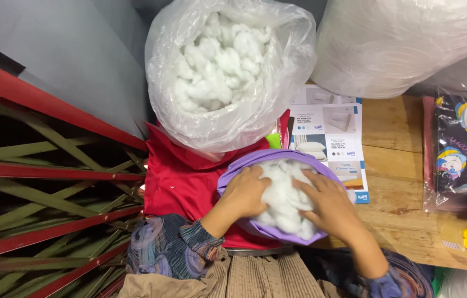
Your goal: Stuffing a purple fabric casing with white fiberfill material by hand
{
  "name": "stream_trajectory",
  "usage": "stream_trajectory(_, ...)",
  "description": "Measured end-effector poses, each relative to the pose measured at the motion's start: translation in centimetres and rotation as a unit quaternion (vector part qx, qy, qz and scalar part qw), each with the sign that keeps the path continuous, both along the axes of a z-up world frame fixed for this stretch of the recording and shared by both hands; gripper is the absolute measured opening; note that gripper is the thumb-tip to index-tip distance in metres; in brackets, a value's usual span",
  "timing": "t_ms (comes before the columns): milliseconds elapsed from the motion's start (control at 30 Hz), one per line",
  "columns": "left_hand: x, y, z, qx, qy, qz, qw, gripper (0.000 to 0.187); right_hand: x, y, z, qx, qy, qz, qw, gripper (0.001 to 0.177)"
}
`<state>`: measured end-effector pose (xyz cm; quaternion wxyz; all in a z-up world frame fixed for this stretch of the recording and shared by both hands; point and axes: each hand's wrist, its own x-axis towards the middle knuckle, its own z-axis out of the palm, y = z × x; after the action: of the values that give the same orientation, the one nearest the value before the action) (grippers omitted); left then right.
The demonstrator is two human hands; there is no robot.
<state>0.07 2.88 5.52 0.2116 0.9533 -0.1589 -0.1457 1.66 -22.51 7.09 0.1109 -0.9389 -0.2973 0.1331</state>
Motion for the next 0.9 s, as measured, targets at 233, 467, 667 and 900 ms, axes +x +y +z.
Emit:
stream_trajectory(233, -1.3, 0.7, 6.3, -0.221, -0.129, 0.010, 0.967, 0.083, -1.6, -0.4, 8.7, 0.195, 0.095, -0.008, 0.976, 0.074)
stream_trajectory(467, -2.2, -0.3, 3.4, -0.191, -0.214, -0.038, 0.957, 0.062, -2.3, 1.4, 6.0, 0.143, 0.029, 0.003, 0.989, 0.066)
stream_trajectory(667, 1.1, 2.1, 4.4, -0.234, -0.226, 0.023, 0.945, 0.050, -0.9, 3.4, 9.5, 0.109, -0.042, 0.029, 0.993, 0.058)
stream_trajectory(900, 5.9, 9.1, 8.4, -0.299, -0.297, 0.281, 0.862, 0.049, 8.5, 14.8, 15.6, 0.135, -0.107, 0.149, 0.974, 0.054)
